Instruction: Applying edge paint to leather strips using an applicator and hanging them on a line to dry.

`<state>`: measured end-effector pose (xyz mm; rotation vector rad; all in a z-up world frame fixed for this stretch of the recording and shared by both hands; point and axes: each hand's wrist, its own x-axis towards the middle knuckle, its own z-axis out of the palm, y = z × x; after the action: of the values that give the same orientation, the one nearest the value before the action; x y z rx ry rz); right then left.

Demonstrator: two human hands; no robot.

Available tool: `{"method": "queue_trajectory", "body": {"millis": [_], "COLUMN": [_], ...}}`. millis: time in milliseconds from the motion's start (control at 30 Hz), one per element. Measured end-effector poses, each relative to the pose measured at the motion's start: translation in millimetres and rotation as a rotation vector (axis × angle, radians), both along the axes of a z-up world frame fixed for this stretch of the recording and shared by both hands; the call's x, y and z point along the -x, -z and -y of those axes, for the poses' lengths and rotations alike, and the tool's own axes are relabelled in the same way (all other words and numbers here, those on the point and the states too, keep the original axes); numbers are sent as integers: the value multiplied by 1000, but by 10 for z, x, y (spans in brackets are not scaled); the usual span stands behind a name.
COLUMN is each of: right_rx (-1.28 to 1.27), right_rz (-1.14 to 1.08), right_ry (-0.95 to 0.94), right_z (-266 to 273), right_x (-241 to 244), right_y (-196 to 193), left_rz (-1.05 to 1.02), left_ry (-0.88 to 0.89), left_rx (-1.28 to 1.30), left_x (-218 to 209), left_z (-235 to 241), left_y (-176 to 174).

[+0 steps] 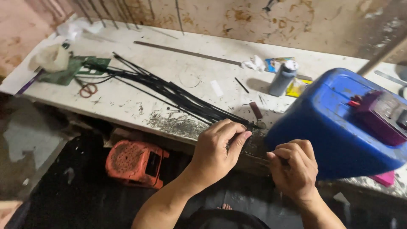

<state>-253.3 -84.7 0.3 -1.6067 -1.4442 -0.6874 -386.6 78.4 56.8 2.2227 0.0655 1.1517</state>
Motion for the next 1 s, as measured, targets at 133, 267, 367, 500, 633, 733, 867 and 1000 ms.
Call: {"method": "queue_trajectory", "body": {"millis": [133, 267, 367, 500, 633, 733, 867, 1000], "right_rx": [-9, 50, 112, 128, 4, -55, -71, 90], "right_rz": [-80, -207, -266, -316, -228, -223, -137, -107], "right_ry": [-148, -292, -335, -414, -446, -494, -417, -296], "right_z": [-199, -512, -740, -982, -1286, -1493, -1860, -2037], "right_x": [-106, -213, -249, -38, 178, 415, 602, 933], "right_y": [122, 275, 486, 527, 776, 967, 1452, 1443], "left_rz": [-24, -12, -35, -12, 96, 130, 159, 92], "left_ry": [-77, -182, -257, -369, -613, -733, -787, -738], "left_rx": [14, 34, 52, 47, -85, -146, -277, -294], "left_x": [207, 291, 392, 520, 636, 755, 936, 1181], "left_z": [-101, -193, -270, -395, -529, -619, -757, -812], "left_y": [1, 28, 52, 37, -32, -99, -335, -416]}}
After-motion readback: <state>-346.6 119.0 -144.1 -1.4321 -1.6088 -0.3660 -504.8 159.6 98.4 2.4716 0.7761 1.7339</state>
